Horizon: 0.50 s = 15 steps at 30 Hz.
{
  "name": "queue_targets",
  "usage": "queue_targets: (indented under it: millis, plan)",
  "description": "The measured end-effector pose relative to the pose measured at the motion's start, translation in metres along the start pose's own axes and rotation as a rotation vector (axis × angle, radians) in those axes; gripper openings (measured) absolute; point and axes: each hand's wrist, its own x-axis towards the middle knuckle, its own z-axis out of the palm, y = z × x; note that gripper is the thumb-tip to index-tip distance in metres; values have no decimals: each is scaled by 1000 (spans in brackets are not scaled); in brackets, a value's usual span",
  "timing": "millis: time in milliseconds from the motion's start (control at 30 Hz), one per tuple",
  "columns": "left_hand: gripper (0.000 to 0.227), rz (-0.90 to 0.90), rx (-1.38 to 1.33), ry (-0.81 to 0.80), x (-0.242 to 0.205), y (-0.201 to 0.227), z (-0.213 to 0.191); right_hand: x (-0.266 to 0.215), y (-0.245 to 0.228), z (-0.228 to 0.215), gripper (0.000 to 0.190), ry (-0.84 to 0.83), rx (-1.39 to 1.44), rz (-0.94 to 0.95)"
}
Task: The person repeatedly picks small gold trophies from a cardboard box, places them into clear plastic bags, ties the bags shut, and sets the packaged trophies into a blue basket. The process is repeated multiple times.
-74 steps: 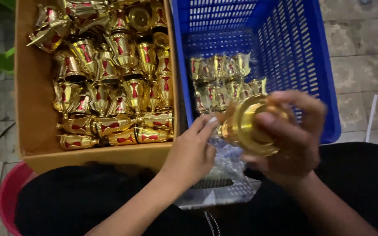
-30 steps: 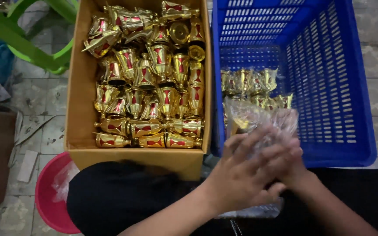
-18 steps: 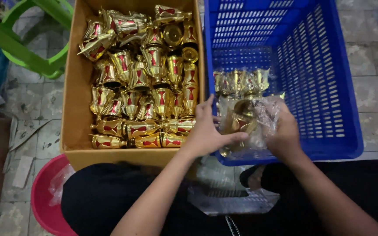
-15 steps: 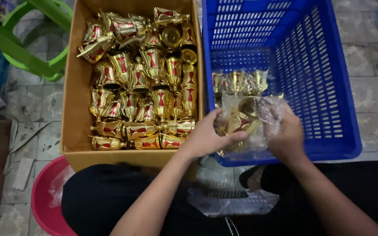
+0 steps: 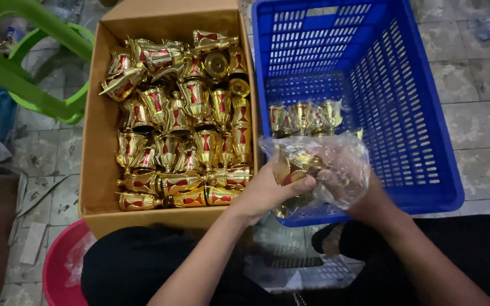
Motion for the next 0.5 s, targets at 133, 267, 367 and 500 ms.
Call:
queue_targets:
  millis: [133,267,367,500]
  plan:
    - [92,-47,-172,-125,27,-56,-25,-29,37,6,30,-43,403,329]
    - [64,-42,-589,-200,-16,10,7,-14,27,-1,48,-116,219,66]
    - [63,-12,-610,-274,-22,27,7,-20,39,-1,52,-124,192,-41]
    - [107,18,-343,-528,-14,22,1,-26,46,4,49,-194,329,9]
